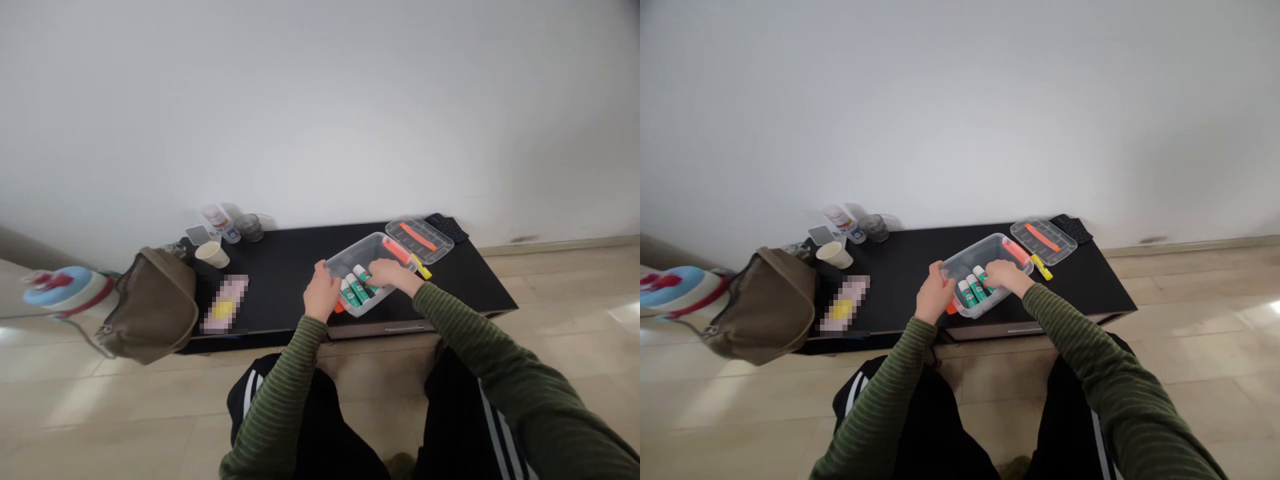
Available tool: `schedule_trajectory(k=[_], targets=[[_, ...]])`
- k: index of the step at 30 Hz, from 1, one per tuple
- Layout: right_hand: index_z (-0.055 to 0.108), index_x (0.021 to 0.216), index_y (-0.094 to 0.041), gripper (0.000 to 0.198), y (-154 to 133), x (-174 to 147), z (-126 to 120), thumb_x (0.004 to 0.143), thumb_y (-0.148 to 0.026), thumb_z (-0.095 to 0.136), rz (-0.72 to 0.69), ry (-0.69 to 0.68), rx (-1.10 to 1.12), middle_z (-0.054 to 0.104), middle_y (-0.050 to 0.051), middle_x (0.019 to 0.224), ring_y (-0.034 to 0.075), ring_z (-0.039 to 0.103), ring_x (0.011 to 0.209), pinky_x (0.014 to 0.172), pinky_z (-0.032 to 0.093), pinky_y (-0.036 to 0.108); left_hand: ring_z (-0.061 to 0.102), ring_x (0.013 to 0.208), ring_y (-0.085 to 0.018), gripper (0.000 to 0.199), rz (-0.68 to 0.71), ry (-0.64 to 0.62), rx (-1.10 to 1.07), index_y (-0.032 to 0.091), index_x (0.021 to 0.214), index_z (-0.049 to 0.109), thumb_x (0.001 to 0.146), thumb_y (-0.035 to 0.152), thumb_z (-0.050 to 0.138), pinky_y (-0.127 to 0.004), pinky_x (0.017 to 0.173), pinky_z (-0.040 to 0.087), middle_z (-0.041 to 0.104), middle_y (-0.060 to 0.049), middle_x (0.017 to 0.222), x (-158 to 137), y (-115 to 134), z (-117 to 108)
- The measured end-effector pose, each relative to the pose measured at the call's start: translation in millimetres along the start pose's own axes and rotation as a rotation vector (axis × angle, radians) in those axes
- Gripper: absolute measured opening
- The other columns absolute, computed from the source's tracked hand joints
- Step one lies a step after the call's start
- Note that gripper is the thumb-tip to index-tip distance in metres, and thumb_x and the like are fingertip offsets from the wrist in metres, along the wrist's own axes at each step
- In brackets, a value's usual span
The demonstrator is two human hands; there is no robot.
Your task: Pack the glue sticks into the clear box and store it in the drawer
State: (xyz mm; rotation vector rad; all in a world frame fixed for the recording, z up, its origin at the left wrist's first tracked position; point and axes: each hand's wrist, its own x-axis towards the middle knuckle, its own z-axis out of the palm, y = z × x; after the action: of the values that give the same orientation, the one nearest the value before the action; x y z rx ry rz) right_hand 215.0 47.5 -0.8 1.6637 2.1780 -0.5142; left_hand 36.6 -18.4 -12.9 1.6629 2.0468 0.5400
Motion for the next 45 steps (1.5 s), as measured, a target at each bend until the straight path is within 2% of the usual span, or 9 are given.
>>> schedule_trajectory(k=[8, 13, 27, 30, 34, 36, 38, 40, 45], targets=[[0.071, 0.121, -0.013, 0.042, -2, 5, 3, 0.085, -0.032, 0.059, -0.018, -0.137, -0.058, 0.069, 0.021, 0.122, 0.034, 0.067, 0.11, 0.086, 0.054, 0.041, 0.066, 0.11, -0.034, 0.059, -0.003, -0.008, 0.011, 0.021, 0.144, 0.034, 0.087, 0.029, 0.048, -0.044, 0.09, 0.049, 0.065, -0.017, 0.127, -2, 3, -2], [0.073, 0.114, -0.012, 0.038, -4, 7, 5, 0.079, -0.02, 0.066, -0.043, -0.179, -0.088, 0.071, 0.021, 0.117, 0.033, 0.068, 0.109, 0.088, 0.054, 0.04, 0.067, 0.11, -0.034, 0.059, -0.005, -0.009, 0.014, 0.022, 0.144, 0.034, 0.087, 0.03, 0.048, -0.043, 0.089, 0.049, 0.067, -0.017, 0.125, -1, 3, -2], [0.075, 0.112, -0.023, 0.034, -2, -8, 3, 0.082, -0.014, 0.061, -0.009, -0.004, -0.026, 0.07, 0.012, 0.123, 0.029, 0.067, 0.109, 0.084, 0.053, 0.036, 0.067, 0.11, -0.034, 0.059, 0.011, -0.009, 0.017, 0.023, 0.143, 0.033, 0.087, 0.03, 0.048, -0.044, 0.09, 0.048, 0.066, -0.016, 0.127, 1, 2, -1], [0.074, 0.112, -0.025, 0.03, 2, -11, 4, 0.09, -0.02, 0.053, -0.055, 0.174, 0.06, 0.071, 0.01, 0.121, 0.027, 0.067, 0.108, 0.085, 0.052, 0.035, 0.066, 0.11, -0.034, 0.059, 0.011, -0.015, 0.012, 0.022, 0.144, 0.032, 0.087, 0.031, 0.047, -0.044, 0.089, 0.048, 0.066, -0.016, 0.127, 2, 1, -1], [0.071, 0.116, -0.023, 0.034, 33, -17, 6, 0.095, -0.026, 0.045, -0.213, 0.735, 0.503, 0.075, 0.006, 0.106, 0.02, 0.068, 0.095, 0.086, 0.051, 0.032, 0.066, 0.11, -0.035, 0.059, -0.011, -0.025, 0.002, 0.022, 0.144, 0.033, 0.087, 0.031, 0.047, -0.044, 0.09, 0.048, 0.066, -0.016, 0.126, 3, 1, -2], [0.069, 0.117, -0.019, 0.036, 61, -18, 10, 0.094, -0.027, 0.043, -0.156, 0.97, 0.708, 0.075, 0.007, 0.102, 0.019, 0.068, 0.087, 0.084, 0.052, 0.032, 0.066, 0.11, -0.035, 0.059, -0.006, -0.023, -0.004, 0.022, 0.144, 0.033, 0.087, 0.031, 0.048, -0.045, 0.091, 0.048, 0.066, -0.016, 0.127, 3, 1, -2], [0.069, 0.116, -0.016, 0.036, 94, -17, 20, 0.092, -0.028, 0.045, -0.047, 1.081, 0.797, 0.074, 0.009, 0.107, 0.019, 0.068, 0.089, 0.085, 0.052, 0.033, 0.066, 0.111, -0.035, 0.059, -0.003, -0.021, -0.007, 0.022, 0.144, 0.033, 0.087, 0.031, 0.048, -0.045, 0.091, 0.048, 0.066, -0.016, 0.126, 3, 1, -2], [0.071, 0.109, -0.016, 0.032, 124, -14, 33, 0.088, -0.027, 0.049, 0.095, 1.02, 0.773, 0.074, 0.009, 0.105, 0.021, 0.068, 0.092, 0.085, 0.051, 0.033, 0.066, 0.111, -0.035, 0.059, -0.007, -0.02, -0.01, 0.021, 0.143, 0.034, 0.087, 0.031, 0.049, -0.045, 0.091, 0.048, 0.067, -0.016, 0.125, 4, 1, -2], [0.072, 0.103, -0.019, 0.024, 165, -5, 67, 0.082, -0.02, 0.06, 0.284, 0.59, 0.53, 0.074, 0.007, 0.103, 0.019, 0.067, 0.095, 0.083, 0.048, 0.028, 0.066, 0.111, -0.034, 0.058, 0.01, -0.017, -0.028, 0.022, 0.142, 0.035, 0.086, 0.031, 0.049, -0.044, 0.091, 0.048, 0.067, -0.014, 0.124, 7, 0, -2]])
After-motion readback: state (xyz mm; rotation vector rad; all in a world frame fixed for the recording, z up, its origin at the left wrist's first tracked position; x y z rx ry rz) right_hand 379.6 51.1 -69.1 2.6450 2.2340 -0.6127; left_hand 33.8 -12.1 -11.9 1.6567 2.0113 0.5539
